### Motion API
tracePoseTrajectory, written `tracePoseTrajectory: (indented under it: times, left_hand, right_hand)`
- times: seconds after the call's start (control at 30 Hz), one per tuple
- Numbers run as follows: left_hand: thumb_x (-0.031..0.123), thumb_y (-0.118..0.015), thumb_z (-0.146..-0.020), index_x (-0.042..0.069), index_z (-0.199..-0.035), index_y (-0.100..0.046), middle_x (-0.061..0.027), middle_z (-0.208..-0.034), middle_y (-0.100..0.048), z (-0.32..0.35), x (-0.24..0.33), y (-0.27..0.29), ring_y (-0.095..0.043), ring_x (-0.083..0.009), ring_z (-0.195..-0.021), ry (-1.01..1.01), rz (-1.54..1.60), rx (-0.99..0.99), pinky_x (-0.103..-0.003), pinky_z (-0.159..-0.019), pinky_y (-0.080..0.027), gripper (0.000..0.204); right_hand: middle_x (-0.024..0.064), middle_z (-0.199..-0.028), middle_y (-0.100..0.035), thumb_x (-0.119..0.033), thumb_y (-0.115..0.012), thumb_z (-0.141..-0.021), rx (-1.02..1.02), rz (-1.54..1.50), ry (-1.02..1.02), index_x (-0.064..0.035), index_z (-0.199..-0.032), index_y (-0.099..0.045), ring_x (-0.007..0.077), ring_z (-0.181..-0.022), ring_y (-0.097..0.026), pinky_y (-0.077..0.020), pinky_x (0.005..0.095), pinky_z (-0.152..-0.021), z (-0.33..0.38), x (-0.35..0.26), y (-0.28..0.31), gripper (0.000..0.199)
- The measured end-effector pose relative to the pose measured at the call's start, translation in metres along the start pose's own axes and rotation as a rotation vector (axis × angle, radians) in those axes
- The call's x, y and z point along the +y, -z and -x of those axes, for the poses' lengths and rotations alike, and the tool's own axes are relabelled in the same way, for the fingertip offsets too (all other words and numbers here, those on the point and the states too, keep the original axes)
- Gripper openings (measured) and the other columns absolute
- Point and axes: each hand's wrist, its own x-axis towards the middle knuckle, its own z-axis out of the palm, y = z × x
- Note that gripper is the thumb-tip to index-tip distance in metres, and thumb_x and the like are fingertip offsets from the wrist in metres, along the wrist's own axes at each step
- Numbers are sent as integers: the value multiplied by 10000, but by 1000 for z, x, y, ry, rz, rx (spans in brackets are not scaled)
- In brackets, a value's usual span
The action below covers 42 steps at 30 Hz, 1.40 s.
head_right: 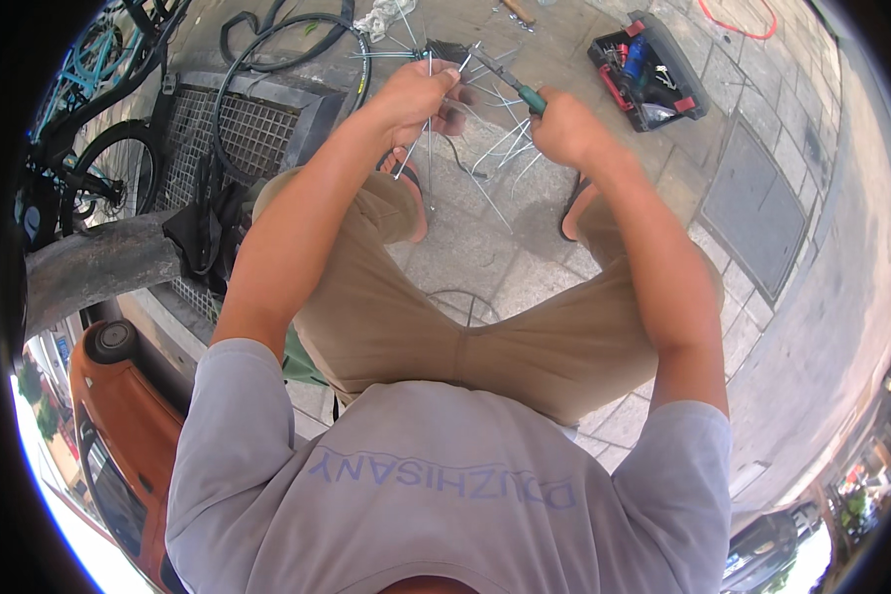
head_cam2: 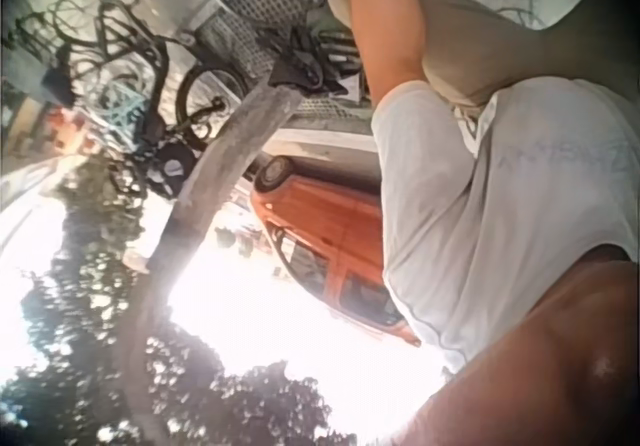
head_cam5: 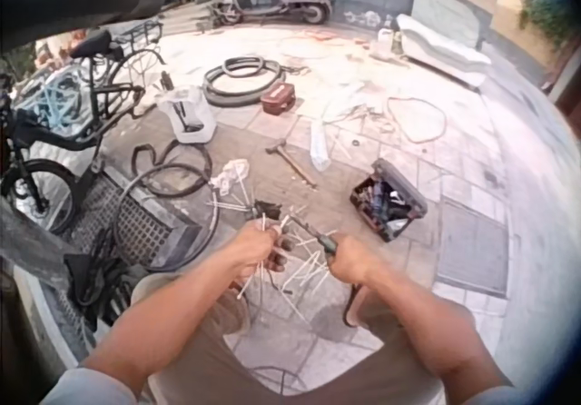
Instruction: The person inserts and secures metal spokes into a bicycle hub while sitting on the ground. They use pliers to bend and tighten the spoke ends, repeatedly adjusting the hub and spokes throughout the process.
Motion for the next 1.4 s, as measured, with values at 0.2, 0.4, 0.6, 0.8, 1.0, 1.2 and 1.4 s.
tracePoseTrajectory:
  times: [0.2,0.4,0.6,0.8,1.0,1.2,1.4]
  left_hand:
    - [191,-476,-1128,46,-1244,-574,-89,-1028,-754,-5,-5,2,-600,-165,-704,40,-33,57,-371,-597,-538,209]
    - [184,-407,-1149,49,-1243,-532,-108,-1001,-755,-11,-7,-3,-590,-163,-697,144,2,68,-368,-632,-577,206]
    - [174,-409,-1149,-38,-1278,-511,-215,-1148,-728,-20,-25,-3,-738,-333,-940,164,69,-11,-499,-808,-658,268]
    - [183,-427,-1148,-44,-1377,-472,-249,-1331,-673,-8,-2,-2,-666,-399,-1235,110,219,19,-465,-917,-626,326]
    - [253,-535,-1130,37,-1165,-600,-125,-1107,-729,-15,0,9,-559,-130,-724,86,121,-76,-258,-471,-347,229]
    - [332,-597,-993,95,-1015,-567,-118,-1023,-705,-12,7,4,-520,-134,-672,184,238,-126,-263,-474,-306,240]
    - [312,-551,-913,114,-961,-555,-112,-972,-672,-9,10,7,-533,-180,-682,200,328,-105,-289,-492,-306,204]
  right_hand:
    - [328,-1083,-730,-98,-588,-951,-16,90,-79,-7,-1238,-622,488,-1055,-712,-551,557,-931,6,-17,-4,303]
    - [332,-1071,-732,-50,-558,-920,87,248,-52,23,-1221,-595,496,-1042,-718,-555,577,-930,9,-15,-11,312]
    - [276,-1081,-751,-104,-594,-927,-14,283,-55,9,-1172,-652,463,-1045,-727,-563,558,-926,4,-2,-1,276]
    - [225,-1098,-778,-154,-644,-891,-199,578,-119,-34,-1094,-788,398,-1059,-753,-589,486,-907,12,28,38,276]
    - [114,-1091,-821,-178,-730,-858,-418,781,-281,-104,-1061,-849,311,-1032,-791,-607,509,-809,12,52,27,247]
    - [76,-1140,-819,-172,-765,-851,-394,892,-280,-161,-1089,-858,284,-1071,-783,-599,533,-795,11,70,16,256]
    - [116,-1156,-807,-180,-724,-887,-275,778,-293,-119,-1119,-833,330,-1077,-774,-589,501,-835,11,67,22,263]
